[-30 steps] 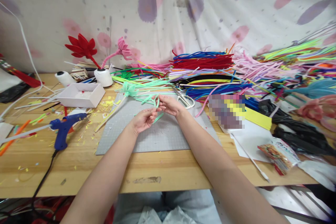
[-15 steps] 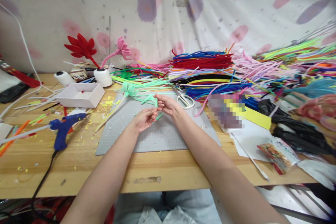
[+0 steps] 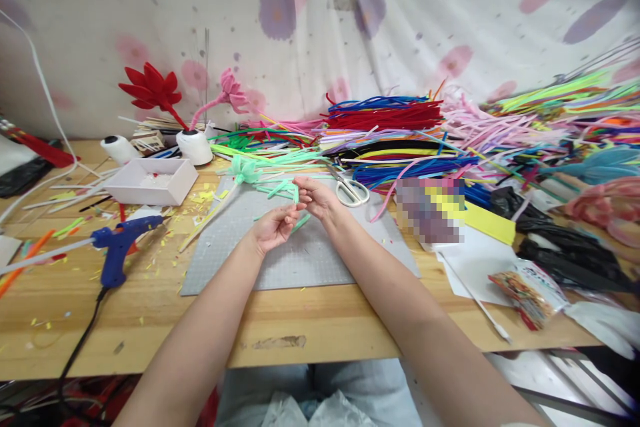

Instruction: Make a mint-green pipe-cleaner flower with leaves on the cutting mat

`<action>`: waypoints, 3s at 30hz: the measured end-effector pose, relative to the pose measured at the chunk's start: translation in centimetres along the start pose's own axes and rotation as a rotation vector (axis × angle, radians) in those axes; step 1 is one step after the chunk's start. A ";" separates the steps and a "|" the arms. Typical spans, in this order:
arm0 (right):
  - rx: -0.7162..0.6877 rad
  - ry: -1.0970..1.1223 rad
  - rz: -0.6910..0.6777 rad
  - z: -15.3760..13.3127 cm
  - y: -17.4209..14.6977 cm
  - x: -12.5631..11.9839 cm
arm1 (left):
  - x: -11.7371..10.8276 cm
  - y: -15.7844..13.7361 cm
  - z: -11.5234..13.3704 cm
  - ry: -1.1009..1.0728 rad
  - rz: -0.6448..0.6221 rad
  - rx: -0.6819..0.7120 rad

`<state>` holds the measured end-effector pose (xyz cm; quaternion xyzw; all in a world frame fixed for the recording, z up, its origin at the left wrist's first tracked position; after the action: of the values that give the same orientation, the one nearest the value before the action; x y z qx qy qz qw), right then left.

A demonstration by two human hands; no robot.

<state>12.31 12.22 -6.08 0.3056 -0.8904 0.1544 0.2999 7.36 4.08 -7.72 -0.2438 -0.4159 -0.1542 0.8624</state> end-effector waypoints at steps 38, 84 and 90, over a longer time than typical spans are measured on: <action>-0.188 -1.852 0.173 -3.7 -1.9 -1.7 | -1.3 -2.0 6.6 2.073 0.850 0.595; -0.054 -0.626 -0.227 -0.8 -1.0 0.4 | -2.5 0.0 2.7 0.565 0.283 0.353; 0.053 -0.322 -0.352 -0.5 -1.6 0.3 | -1.8 0.4 1.0 0.469 0.158 0.104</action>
<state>13.36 11.06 -5.39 0.4847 -0.8552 0.0725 0.1684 5.83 5.06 -8.77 -0.1883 -0.1915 -0.1169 0.9561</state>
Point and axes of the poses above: each hand's wrist, its own y-axis towards the middle knuckle, its own x-axis out of the palm, z = x × y, the point moved 7 cm from there along y, towards the middle knuckle, and after that the axes turned 9 degrees about -z, right-handed, at the moved point
